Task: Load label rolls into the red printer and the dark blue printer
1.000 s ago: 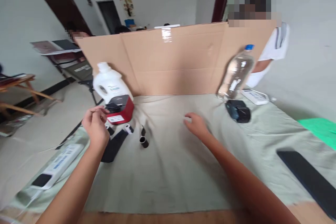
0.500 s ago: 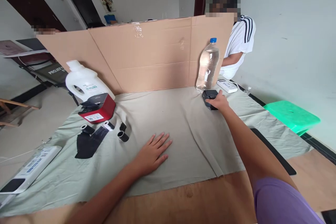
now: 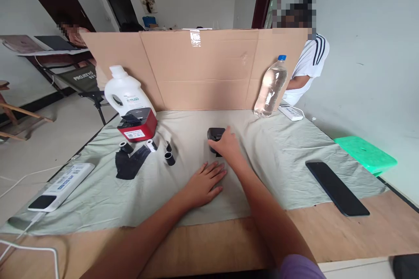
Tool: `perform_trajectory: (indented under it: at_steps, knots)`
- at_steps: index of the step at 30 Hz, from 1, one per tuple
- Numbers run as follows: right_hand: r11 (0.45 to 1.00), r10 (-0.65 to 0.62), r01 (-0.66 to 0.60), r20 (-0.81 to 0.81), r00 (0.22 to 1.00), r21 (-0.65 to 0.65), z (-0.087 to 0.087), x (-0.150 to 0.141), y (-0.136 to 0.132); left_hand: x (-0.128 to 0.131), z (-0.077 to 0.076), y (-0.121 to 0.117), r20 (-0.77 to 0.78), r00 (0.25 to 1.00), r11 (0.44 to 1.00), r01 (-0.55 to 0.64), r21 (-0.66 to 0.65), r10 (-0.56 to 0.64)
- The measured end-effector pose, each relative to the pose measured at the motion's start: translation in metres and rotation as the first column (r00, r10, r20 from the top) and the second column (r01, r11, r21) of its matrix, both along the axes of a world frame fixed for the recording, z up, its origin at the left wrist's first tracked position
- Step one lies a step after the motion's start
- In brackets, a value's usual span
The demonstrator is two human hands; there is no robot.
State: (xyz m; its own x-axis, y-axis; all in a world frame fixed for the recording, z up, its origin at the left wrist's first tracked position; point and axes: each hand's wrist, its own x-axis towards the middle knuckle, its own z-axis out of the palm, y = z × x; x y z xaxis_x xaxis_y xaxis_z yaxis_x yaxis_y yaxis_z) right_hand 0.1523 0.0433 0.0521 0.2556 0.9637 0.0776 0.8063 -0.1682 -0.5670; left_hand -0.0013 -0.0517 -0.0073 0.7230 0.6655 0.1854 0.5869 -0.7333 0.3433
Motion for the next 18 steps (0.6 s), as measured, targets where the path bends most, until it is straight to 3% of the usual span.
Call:
perform_trajectory:
  at_steps: [3,5,7,10,12,14,18]
  knots:
    - [0.999,0.022,-0.023,0.017,1.000,0.033,-0.013,-0.040,-0.008,-0.009,0.006,-0.001,0.230,0.946,0.973,-0.214,-0.090,0.229]
    - [0.997,0.034,-0.035,0.015,0.999,0.064,-0.018,-0.049,-0.012,-0.018,0.009,0.002,0.392,0.815,0.904,-0.399,-0.152,0.426]
    - [0.996,0.056,-0.055,-0.014,0.998,0.077,-0.020,-0.044,-0.014,-0.028,0.012,0.007,0.511,0.666,0.831,-0.511,-0.219,0.543]
    - [0.991,0.137,-0.137,-0.086,0.987,0.006,-0.020,-0.019,-0.013,-0.037,0.014,0.022,0.586,0.526,0.776,-0.533,-0.338,0.617]
    - [0.981,0.188,-0.192,-0.136,0.973,-0.016,-0.024,0.002,-0.010,-0.038,0.014,0.036,0.574,0.516,0.769,-0.488,-0.413,0.636]
    - [0.973,0.231,-0.228,-0.161,0.959,0.037,-0.033,0.018,-0.008,-0.036,0.014,0.053,0.537,0.551,0.768,-0.419,-0.485,0.639]
    - [0.957,0.279,-0.270,-0.081,0.957,0.107,-0.054,0.028,-0.009,-0.028,0.011,0.083,0.448,0.607,0.711,-0.298,-0.637,0.656]
